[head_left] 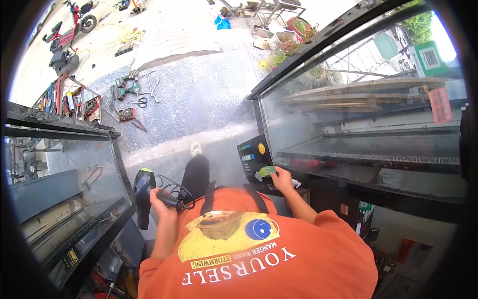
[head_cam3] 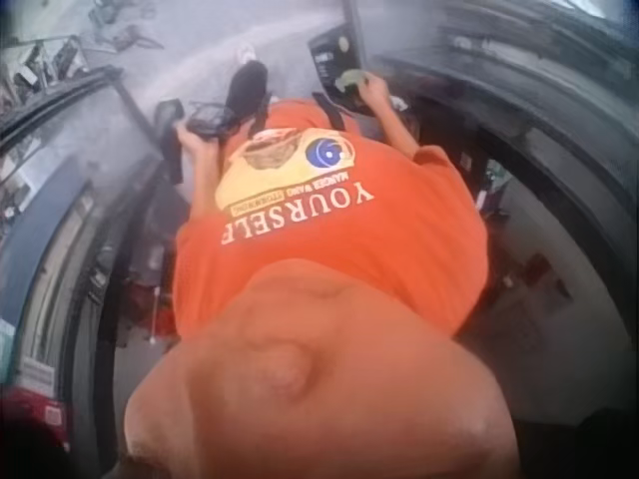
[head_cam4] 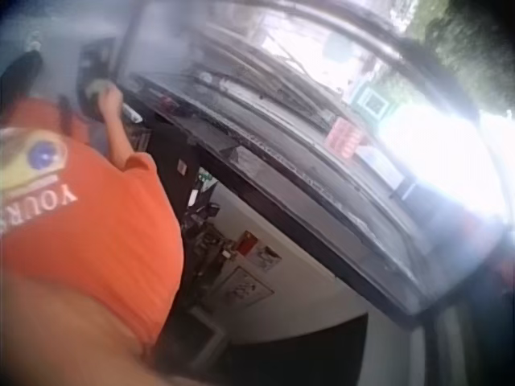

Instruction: The person carries a hairdryer and a small black object from outside into a workshop, places them on a shelf, then picks up cardboard pieces and a long white box. They walk outside and load the cardboard and box into the trunk of a white car.

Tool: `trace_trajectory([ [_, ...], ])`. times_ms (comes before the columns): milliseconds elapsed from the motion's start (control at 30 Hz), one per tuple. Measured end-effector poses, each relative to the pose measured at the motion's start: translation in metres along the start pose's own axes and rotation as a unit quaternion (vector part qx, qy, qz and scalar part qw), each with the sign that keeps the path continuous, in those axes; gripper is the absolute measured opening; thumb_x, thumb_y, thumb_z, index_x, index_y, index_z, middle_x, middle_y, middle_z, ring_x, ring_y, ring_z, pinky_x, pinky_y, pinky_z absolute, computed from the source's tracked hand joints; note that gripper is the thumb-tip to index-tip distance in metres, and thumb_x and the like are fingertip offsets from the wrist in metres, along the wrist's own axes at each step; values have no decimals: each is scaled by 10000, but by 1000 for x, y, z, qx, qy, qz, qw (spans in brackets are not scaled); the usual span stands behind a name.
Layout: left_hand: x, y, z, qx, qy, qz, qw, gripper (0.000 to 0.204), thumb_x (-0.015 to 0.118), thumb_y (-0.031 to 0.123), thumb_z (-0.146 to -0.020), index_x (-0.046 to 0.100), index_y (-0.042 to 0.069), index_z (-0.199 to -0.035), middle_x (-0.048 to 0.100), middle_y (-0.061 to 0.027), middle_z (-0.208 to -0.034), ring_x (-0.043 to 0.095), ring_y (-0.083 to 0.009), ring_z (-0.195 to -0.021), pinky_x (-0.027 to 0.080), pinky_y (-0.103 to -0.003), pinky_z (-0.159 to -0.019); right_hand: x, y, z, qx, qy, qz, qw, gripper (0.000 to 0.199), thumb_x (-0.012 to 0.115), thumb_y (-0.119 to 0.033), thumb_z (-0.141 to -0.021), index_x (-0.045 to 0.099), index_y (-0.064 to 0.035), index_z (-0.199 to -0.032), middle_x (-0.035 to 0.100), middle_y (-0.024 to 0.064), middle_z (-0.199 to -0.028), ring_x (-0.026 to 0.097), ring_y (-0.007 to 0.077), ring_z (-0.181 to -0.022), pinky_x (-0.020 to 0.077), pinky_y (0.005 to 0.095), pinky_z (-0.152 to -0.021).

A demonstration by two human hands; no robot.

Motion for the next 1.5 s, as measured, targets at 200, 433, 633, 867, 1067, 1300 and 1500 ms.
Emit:
trace_trajectory([
  [200,79,33,-21,-19,16,0,1000,191,573,267,-736,496,103,-796,534,-63,-663,517,-173,-584,427,-298,-532,-26,-43,-49,26,-28,80,996,241,603,-180,-782,650,-120,-1011,651,153,-883,621,321,-834,479,382,-735],
  [433,190,80,-64,13,-22,19,999,182,575,256,-740,493,102,-788,522,-42,-674,523,-163,-623,429,-299,-570,-42,-114,-179,-23,-15,26,999,242,605,-181,-780,646,-102,-1005,645,150,-833,618,305,-763,479,380,-707],
  [633,282,84,-95,-3,-15,48,999,186,567,267,-744,484,106,-789,507,-24,-730,514,-151,-684,418,-304,-614,-60,-146,-313,-110,-19,55,992,231,622,-175,-768,655,-83,-978,649,151,-785,631,287,-699,483,356,-645],
  [867,403,83,-96,28,17,101,994,224,562,300,-755,477,108,-832,504,-22,-758,503,-152,-726,411,-300,-624,-105,-202,-470,-179,6,72,981,241,599,-195,-743,657,-100,-956,626,169,-785,603,350,-753,480,419,-685],
  [1067,469,102,-122,20,17,128,991,230,560,308,-764,489,98,-827,512,-32,-749,499,-151,-677,406,-289,-617,-144,-249,-566,-112,-4,68,991,231,621,-197,-734,649,-87,-936,623,162,-742,610,329,-713,477,409,-645],
  [1300,540,136,-175,12,1,102,995,192,561,277,-767,474,113,-816,511,-3,-751,504,-138,-695,418,-291,-633,-137,-254,-613,-84,-1,59,995,276,675,-173,-705,634,-34,-940,593,146,-676,592,292,-632,461,377,-595],
  [1500,618,181,-222,-12,-25,65,998,181,559,265,-781,469,112,-815,509,-9,-743,506,-134,-692,429,-277,-637,-112,-241,-622,-22,-26,63,997,264,667,-228,-665,669,-72,-878,610,133,-677,606,296,-654,474,381,-618],
])
Point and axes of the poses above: each hand's wrist, its own z-axis away from the middle knuckle, its own x-axis out of the palm, y = z × x, the point moved 3 cm from there along -z, towards the middle knuckle
